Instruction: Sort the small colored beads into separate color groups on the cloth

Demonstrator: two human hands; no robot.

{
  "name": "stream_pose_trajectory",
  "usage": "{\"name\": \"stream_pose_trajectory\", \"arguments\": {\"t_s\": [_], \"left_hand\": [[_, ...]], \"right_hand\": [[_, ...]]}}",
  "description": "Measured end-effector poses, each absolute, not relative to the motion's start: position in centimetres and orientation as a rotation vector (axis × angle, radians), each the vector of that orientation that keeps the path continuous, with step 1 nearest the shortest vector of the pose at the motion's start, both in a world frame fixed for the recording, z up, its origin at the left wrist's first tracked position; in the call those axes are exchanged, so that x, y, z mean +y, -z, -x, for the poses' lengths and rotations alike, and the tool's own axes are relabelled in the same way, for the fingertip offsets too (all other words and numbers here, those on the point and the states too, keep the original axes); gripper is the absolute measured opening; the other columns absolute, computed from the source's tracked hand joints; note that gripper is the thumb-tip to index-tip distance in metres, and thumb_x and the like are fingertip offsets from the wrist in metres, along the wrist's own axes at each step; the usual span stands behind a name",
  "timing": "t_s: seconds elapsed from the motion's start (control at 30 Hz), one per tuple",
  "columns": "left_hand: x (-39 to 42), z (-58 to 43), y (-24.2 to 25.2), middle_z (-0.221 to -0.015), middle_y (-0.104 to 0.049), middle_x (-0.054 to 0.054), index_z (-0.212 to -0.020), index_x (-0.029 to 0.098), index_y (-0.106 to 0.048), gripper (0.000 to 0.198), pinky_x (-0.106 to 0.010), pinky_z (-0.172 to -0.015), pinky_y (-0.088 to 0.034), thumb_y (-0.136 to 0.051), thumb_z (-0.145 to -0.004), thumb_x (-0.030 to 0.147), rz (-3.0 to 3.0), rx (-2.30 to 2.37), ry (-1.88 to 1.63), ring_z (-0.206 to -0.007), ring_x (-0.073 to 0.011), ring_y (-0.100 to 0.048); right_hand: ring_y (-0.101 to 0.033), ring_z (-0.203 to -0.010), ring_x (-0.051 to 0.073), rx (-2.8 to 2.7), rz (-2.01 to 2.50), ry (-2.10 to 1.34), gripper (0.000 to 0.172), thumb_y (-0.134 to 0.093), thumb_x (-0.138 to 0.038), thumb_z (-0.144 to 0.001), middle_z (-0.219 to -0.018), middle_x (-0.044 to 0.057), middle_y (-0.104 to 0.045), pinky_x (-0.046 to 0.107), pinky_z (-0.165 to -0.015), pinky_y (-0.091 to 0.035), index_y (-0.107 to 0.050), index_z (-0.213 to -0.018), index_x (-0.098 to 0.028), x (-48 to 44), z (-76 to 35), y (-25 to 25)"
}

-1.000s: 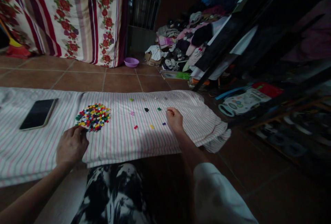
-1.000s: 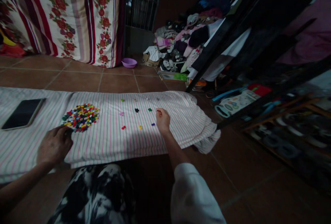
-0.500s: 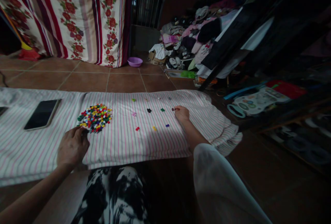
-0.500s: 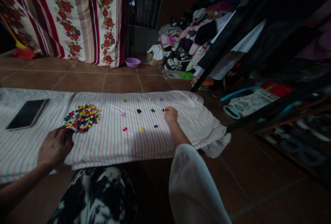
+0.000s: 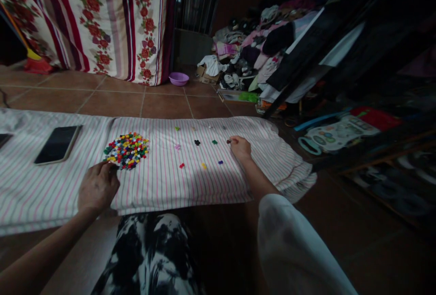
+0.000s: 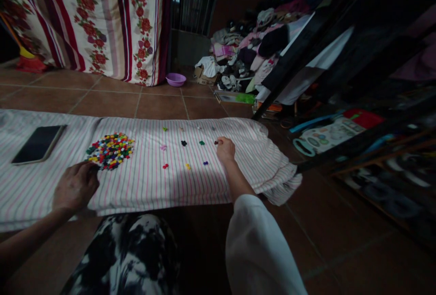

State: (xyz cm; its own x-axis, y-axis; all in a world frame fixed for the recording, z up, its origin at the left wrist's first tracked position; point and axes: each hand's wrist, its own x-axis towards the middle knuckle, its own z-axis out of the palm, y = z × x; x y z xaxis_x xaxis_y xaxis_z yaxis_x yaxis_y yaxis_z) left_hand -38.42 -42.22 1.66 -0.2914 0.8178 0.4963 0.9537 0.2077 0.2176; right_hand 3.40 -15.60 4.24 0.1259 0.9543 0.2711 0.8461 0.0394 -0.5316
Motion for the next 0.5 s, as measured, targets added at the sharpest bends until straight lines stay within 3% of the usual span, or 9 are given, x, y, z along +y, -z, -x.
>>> {"name": "stream_pose_trajectory", "arguments": {"t_s": [0.17,0.5], "left_hand": [[-42.3,38.4,-1.7,-0.102,-0.067,-0.013,-0.098,0.018,-0.059,0.026,-0.048,-0.092,-0.049,-0.041,-0.083,0.028,1.691,-2.181,0.717,-0.096,-0.0293,-0.060],[-42.3,38.0,-2.7,-0.091,-0.067,-0.013,-0.102,0.015,-0.058,0.030,-0.042,-0.085,-0.048,-0.037,-0.085,0.030,1.639,-2.311,0.626,-0.089,-0.0278,-0.061]], "right_hand": [[-0.064,-0.099,0.021,-1.846,1.577,-0.247,0.036,-0.044,-0.011,-0.079,-0.103,0.011,-0.071,0.033,-0.094,-0.048,-0.074,-0.099,-0.016,-18.8,-0.7,-4.8],[-0.063,-0.099,0.016,-2.321,0.955,-0.648,0.029,-0.048,-0.014,-0.089,-0.107,0.004,-0.067,0.028,-0.088,-0.051,-0.070,-0.107,-0.023,-29.3,12.5,-3.4]]}}
